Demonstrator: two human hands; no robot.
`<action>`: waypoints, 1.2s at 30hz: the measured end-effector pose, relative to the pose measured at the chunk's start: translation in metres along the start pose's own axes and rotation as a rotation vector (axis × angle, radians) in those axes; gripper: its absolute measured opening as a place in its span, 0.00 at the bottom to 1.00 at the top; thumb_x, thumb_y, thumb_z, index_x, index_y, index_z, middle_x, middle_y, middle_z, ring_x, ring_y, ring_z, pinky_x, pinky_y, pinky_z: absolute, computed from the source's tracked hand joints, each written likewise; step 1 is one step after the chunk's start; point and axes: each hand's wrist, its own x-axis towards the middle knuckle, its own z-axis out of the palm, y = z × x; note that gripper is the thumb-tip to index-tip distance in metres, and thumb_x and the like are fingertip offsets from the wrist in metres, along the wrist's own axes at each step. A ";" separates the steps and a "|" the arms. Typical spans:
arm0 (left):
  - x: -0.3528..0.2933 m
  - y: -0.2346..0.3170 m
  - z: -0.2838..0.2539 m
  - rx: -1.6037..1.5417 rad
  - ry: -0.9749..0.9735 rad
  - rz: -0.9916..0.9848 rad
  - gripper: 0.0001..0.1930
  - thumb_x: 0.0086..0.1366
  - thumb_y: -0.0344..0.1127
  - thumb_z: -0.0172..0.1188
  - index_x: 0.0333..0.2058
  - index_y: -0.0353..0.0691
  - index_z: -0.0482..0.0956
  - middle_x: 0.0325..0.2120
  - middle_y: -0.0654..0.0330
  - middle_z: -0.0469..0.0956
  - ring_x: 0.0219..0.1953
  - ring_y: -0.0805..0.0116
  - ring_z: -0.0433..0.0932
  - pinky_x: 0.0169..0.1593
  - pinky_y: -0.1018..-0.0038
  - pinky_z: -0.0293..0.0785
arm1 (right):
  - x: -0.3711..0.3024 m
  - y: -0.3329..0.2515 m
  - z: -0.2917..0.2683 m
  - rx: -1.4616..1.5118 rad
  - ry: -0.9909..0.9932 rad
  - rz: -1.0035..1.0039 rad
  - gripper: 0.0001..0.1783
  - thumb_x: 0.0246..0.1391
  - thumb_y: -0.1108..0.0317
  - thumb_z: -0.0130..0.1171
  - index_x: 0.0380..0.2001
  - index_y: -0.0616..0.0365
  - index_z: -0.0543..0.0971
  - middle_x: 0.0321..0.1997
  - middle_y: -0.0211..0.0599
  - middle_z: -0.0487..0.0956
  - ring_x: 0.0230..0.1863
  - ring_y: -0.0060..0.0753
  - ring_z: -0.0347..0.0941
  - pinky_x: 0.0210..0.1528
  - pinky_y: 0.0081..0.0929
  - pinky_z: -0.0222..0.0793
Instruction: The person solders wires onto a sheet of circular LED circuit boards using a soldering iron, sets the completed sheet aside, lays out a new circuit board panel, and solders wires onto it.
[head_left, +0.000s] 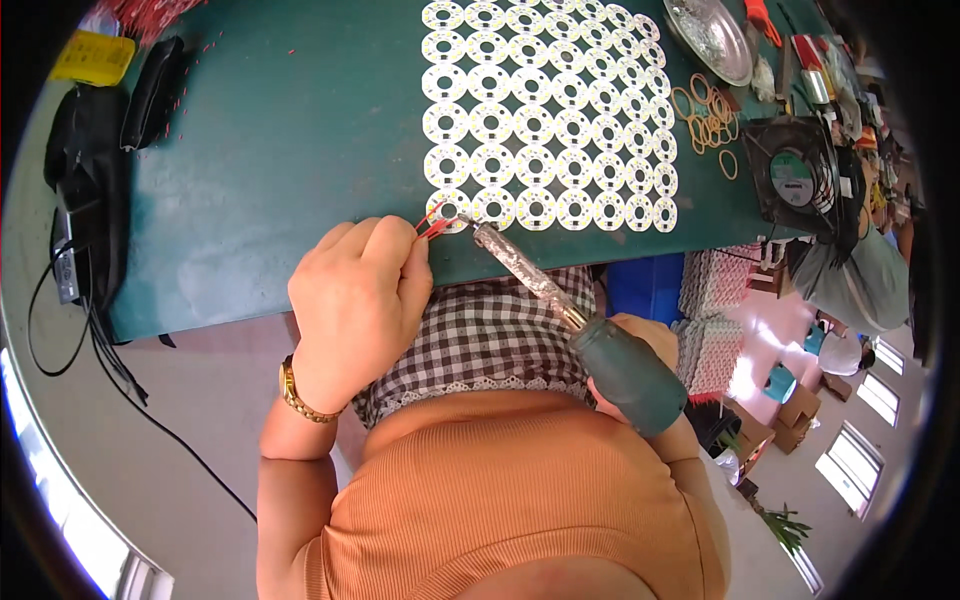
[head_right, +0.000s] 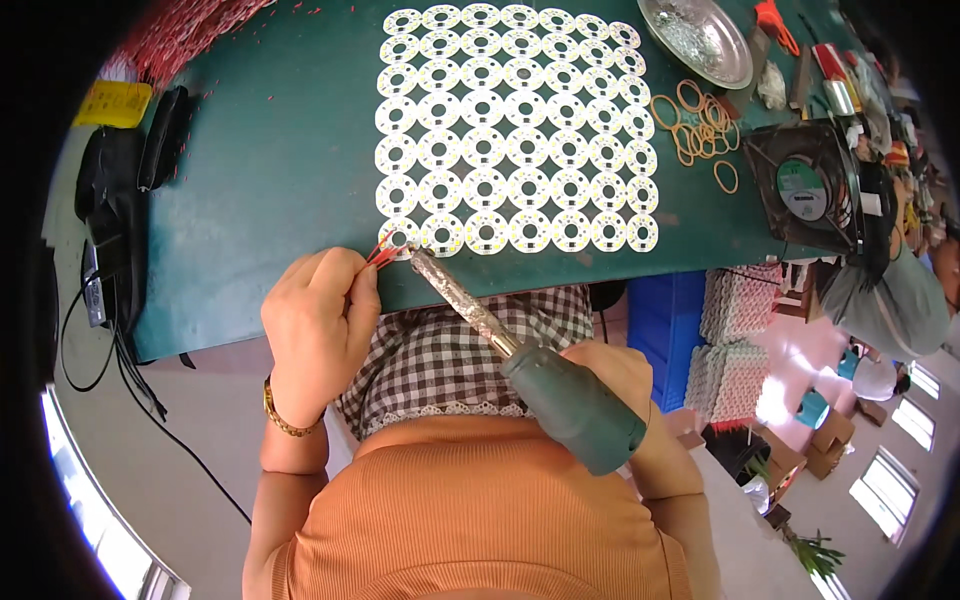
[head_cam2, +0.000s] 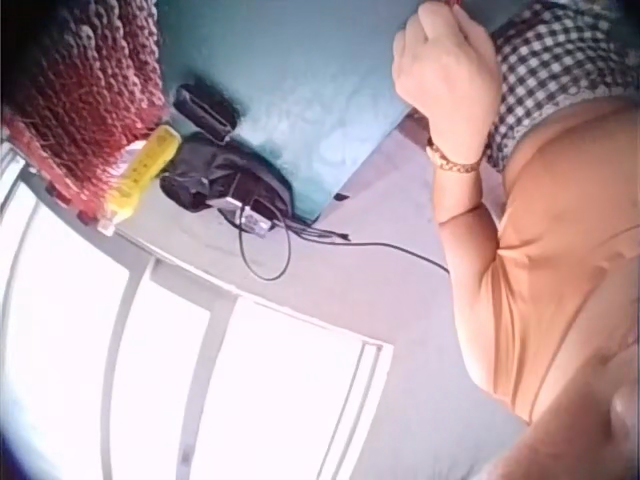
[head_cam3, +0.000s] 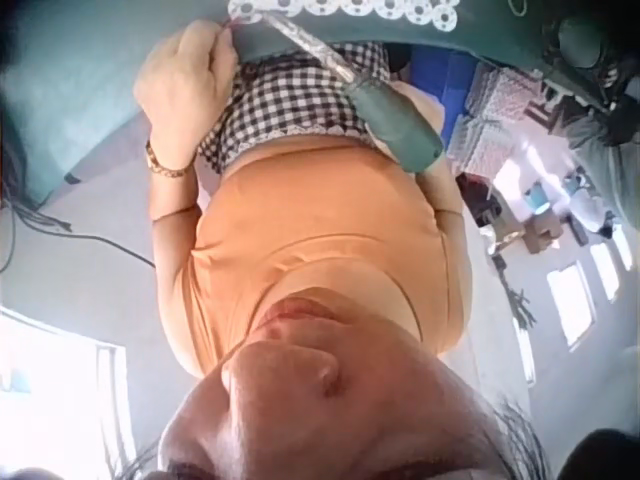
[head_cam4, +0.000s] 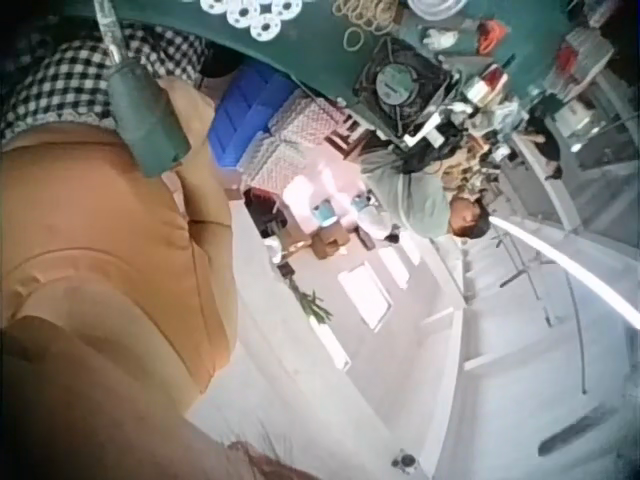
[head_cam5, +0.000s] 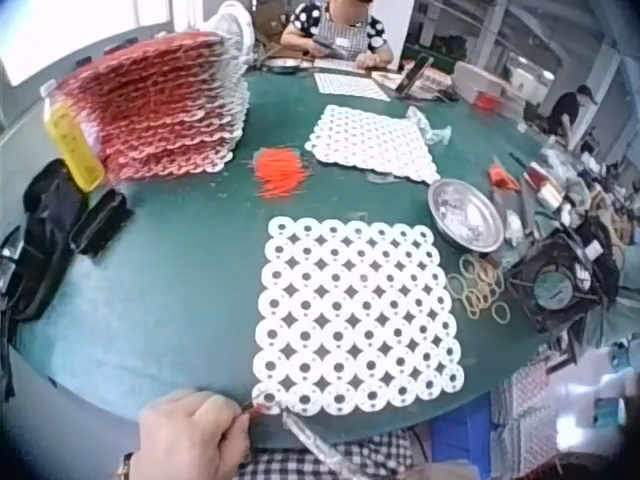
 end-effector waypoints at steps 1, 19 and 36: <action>0.001 0.000 0.000 -0.003 0.005 0.006 0.06 0.57 0.25 0.60 0.24 0.38 0.72 0.17 0.57 0.70 0.19 0.56 0.68 0.23 0.65 0.62 | -0.010 -0.001 0.006 -0.030 -0.005 0.069 0.18 0.33 0.66 0.70 0.32 0.58 0.80 0.27 0.40 0.81 0.25 0.42 0.78 0.28 0.29 0.73; 0.010 -0.007 -0.031 -0.350 0.083 -0.330 0.04 0.64 0.24 0.56 0.29 0.34 0.76 0.22 0.55 0.74 0.23 0.64 0.71 0.28 0.73 0.68 | 0.014 -0.022 -0.007 0.345 -0.003 0.259 0.17 0.56 0.55 0.55 0.37 0.60 0.73 0.29 0.33 0.73 0.27 0.25 0.67 0.31 0.25 0.64; 0.033 0.003 -0.002 -0.024 -0.068 -0.206 0.09 0.64 0.35 0.59 0.26 0.40 0.73 0.19 0.56 0.74 0.19 0.54 0.72 0.22 0.63 0.65 | 0.020 -0.023 0.008 0.248 0.012 0.504 0.17 0.45 0.67 0.66 0.41 0.57 0.80 0.22 0.29 0.78 0.23 0.24 0.73 0.21 0.22 0.64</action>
